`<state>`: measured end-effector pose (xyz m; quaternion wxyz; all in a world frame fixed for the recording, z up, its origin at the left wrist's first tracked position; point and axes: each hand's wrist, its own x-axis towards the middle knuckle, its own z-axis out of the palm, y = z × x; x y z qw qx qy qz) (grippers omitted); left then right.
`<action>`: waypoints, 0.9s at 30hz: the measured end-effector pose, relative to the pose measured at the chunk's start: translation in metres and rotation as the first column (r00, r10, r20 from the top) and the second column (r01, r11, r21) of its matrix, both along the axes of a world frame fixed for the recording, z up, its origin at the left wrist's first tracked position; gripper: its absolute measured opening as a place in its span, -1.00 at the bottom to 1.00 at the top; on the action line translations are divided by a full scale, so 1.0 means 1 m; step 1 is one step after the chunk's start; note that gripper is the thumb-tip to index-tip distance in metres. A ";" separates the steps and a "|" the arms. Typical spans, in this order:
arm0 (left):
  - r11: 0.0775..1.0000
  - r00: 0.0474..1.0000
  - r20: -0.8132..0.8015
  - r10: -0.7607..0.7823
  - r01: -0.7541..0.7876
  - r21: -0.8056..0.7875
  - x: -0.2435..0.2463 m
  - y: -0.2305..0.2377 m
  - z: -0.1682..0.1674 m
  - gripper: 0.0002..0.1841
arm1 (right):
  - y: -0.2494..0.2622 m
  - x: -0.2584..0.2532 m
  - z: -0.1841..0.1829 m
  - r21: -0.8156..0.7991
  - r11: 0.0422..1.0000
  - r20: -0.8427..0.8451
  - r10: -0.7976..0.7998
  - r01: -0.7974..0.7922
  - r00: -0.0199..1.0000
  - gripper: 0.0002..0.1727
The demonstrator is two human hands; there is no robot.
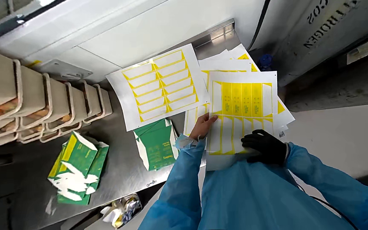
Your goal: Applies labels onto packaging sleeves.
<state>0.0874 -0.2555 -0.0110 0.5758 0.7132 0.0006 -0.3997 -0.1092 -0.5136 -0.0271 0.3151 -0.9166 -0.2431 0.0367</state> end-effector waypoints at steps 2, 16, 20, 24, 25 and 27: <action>0.999 1.000 -0.016 0.014 -0.015 -0.035 -0.012 -0.009 0.024 -0.68 | 0.000 0.011 0.012 0.036 0.992 -0.040 -0.119 0.120 0.992 -0.46; 0.966 0.965 0.216 0.147 -0.093 -0.241 -0.063 -0.051 0.065 -0.76 | 0.046 0.059 0.056 0.490 0.670 0.024 -0.650 0.557 0.760 -0.55; 0.948 0.940 0.277 0.200 -0.114 -0.297 -0.071 -0.055 0.059 -0.85 | 0.045 0.052 0.055 0.537 0.604 0.016 -0.706 0.590 0.708 -0.65; 0.935 0.919 0.303 0.250 -0.149 -0.320 -0.077 -0.067 0.056 -0.84 | 0.050 0.048 0.058 0.551 0.542 -0.044 -0.741 0.635 0.670 -0.76; 0.936 0.915 0.307 0.262 -0.162 -0.314 -0.078 -0.070 0.057 -0.83 | 0.051 0.046 0.060 0.568 0.533 -0.054 -0.737 0.627 0.674 -0.79; 0.935 0.906 0.323 0.273 -0.171 -0.311 -0.080 -0.072 0.059 -0.82 | 0.051 0.041 0.063 0.590 0.531 -0.073 -0.715 0.608 0.696 -0.81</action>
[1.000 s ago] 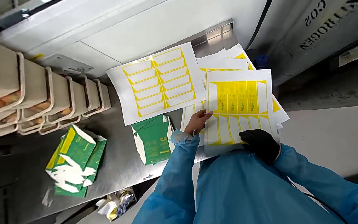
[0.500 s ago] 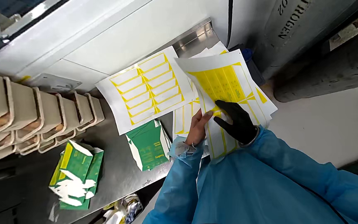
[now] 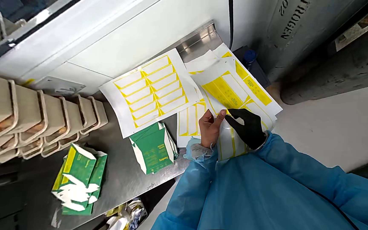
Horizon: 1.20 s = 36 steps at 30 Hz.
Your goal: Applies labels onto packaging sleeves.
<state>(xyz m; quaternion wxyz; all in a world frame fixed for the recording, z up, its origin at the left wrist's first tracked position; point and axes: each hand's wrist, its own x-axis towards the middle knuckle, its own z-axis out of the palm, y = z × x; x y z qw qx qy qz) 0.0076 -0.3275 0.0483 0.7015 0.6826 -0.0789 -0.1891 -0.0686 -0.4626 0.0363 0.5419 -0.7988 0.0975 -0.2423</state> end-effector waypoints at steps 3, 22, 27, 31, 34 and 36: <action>1.000 0.997 0.066 -0.028 0.028 0.006 0.000 0.003 -0.002 -0.79 | -0.008 0.006 -0.004 0.048 0.998 -0.008 0.033 -0.033 0.999 -0.82; 0.997 0.994 0.090 -0.059 0.054 0.053 0.007 0.026 0.007 -0.78 | -0.025 0.027 0.007 0.245 0.952 -0.082 0.207 -0.182 0.975 -0.83; 0.999 0.996 0.089 -0.027 0.025 0.024 0.012 0.024 0.009 -0.80 | -0.018 0.032 0.012 0.126 0.979 -0.025 0.167 -0.162 0.986 -0.76; 0.999 0.996 0.086 -0.032 0.032 0.003 0.012 0.025 0.010 -0.78 | -0.017 0.035 0.013 0.307 0.941 -0.037 0.160 -0.142 0.986 -0.87; 0.999 0.996 0.089 -0.022 0.020 0.030 0.012 0.024 0.013 -0.81 | -0.017 0.036 0.013 0.337 0.934 -0.052 0.143 -0.118 0.988 -0.89; 1.000 0.996 0.094 0.003 -0.004 0.014 0.011 0.022 0.012 -0.83 | -0.015 0.035 0.014 0.327 0.935 -0.041 0.159 -0.137 0.986 -0.88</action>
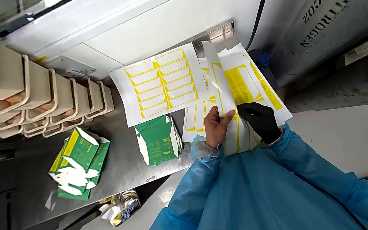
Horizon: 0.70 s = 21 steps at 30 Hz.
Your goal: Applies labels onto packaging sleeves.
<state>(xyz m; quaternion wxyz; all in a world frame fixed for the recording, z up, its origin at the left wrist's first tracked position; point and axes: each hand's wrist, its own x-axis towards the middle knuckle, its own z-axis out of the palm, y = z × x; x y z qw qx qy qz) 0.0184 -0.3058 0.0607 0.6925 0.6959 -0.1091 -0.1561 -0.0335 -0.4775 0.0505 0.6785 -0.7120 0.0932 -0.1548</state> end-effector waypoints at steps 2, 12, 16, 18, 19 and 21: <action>0.999 1.000 -0.001 0.007 -0.007 -0.040 0.000 -0.002 -0.002 -0.81 | 0.003 -0.005 0.004 -0.028 0.999 0.041 0.033 -0.032 0.999 -0.86; 0.998 0.998 0.054 0.026 -0.023 -0.050 -0.002 -0.005 -0.002 -0.74 | 0.009 -0.008 0.009 0.090 0.994 0.064 0.050 -0.056 0.997 -0.84; 0.996 0.999 0.002 -0.043 0.043 -0.082 -0.001 0.005 0.004 -0.72 | -0.006 -0.002 0.010 0.209 0.970 -0.020 0.134 -0.127 0.991 -0.84; 0.996 0.999 -0.016 -0.048 0.046 -0.074 -0.002 0.007 0.006 -0.71 | -0.011 0.003 0.008 0.177 0.976 -0.018 0.129 -0.124 0.991 -0.85; 0.997 0.999 -0.025 -0.036 0.035 -0.074 -0.004 0.007 0.007 -0.70 | -0.011 0.004 0.008 0.146 0.982 -0.006 0.121 -0.119 0.993 -0.86; 0.998 0.999 -0.043 -0.003 0.000 -0.067 -0.006 0.006 0.009 -0.70 | -0.010 0.004 0.011 0.044 0.993 0.024 0.109 -0.110 0.994 -0.85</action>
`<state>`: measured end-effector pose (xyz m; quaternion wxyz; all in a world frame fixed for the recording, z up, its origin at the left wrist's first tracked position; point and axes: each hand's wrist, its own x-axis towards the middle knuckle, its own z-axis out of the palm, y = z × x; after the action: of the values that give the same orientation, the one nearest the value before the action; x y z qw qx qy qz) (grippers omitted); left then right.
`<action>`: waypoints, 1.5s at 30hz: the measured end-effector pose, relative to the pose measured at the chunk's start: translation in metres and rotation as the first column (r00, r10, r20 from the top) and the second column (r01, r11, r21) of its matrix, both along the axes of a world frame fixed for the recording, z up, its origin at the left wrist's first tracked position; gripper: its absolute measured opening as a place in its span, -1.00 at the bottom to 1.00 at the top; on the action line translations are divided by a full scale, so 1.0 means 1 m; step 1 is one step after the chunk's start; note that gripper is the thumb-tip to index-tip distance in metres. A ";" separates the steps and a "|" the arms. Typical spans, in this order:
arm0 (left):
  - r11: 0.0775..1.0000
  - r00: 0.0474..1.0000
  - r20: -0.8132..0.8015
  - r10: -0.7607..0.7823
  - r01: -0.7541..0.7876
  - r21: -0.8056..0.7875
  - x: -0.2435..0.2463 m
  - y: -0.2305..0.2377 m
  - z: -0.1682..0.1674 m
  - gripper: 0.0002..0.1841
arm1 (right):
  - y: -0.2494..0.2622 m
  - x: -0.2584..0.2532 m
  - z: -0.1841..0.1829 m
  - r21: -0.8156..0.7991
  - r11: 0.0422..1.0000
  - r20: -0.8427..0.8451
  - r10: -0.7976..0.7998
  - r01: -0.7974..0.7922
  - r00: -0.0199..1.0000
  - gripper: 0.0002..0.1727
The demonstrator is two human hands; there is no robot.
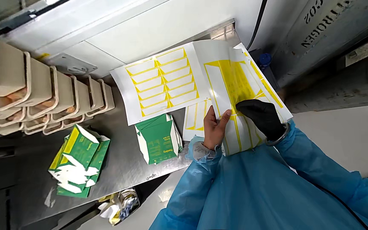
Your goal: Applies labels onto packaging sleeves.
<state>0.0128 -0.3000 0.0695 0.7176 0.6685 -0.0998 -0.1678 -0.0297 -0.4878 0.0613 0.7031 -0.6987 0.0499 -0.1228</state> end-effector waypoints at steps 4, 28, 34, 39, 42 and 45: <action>0.999 0.999 -0.011 0.031 -0.031 -0.013 -0.004 -0.005 0.002 -0.73 | 0.007 -0.004 0.008 -0.286 0.954 0.047 -0.085 0.095 0.995 -0.74; 0.998 1.000 0.007 0.008 -0.008 -0.067 -0.017 -0.003 0.001 -0.71 | 0.004 -0.013 0.010 -0.105 0.991 0.016 -0.077 0.079 0.997 -0.84; 0.998 0.998 0.028 0.048 -0.047 -0.052 -0.020 -0.006 0.003 -0.78 | 0.007 -0.016 0.013 -0.222 0.971 0.068 -0.078 0.091 0.995 -0.75; 0.998 0.999 0.030 0.041 -0.040 -0.048 -0.023 -0.004 0.003 -0.73 | 0.004 -0.017 0.012 -0.228 0.969 0.096 -0.074 0.094 0.993 -0.84; 0.997 0.997 0.023 0.080 -0.079 -0.025 -0.024 -0.006 0.005 -0.77 | 0.007 -0.027 0.020 -0.419 0.903 0.103 -0.058 0.096 0.993 -0.77; 0.996 0.994 0.062 0.090 -0.090 0.006 -0.028 -0.009 0.005 -0.82 | 0.011 -0.029 0.018 -0.585 0.794 0.111 -0.123 0.165 0.986 -0.81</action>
<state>-0.0149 -0.3091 0.0746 0.7181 0.6803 -0.0908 -0.1150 -0.0591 -0.4769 0.0789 0.4398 -0.8726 0.0385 -0.2089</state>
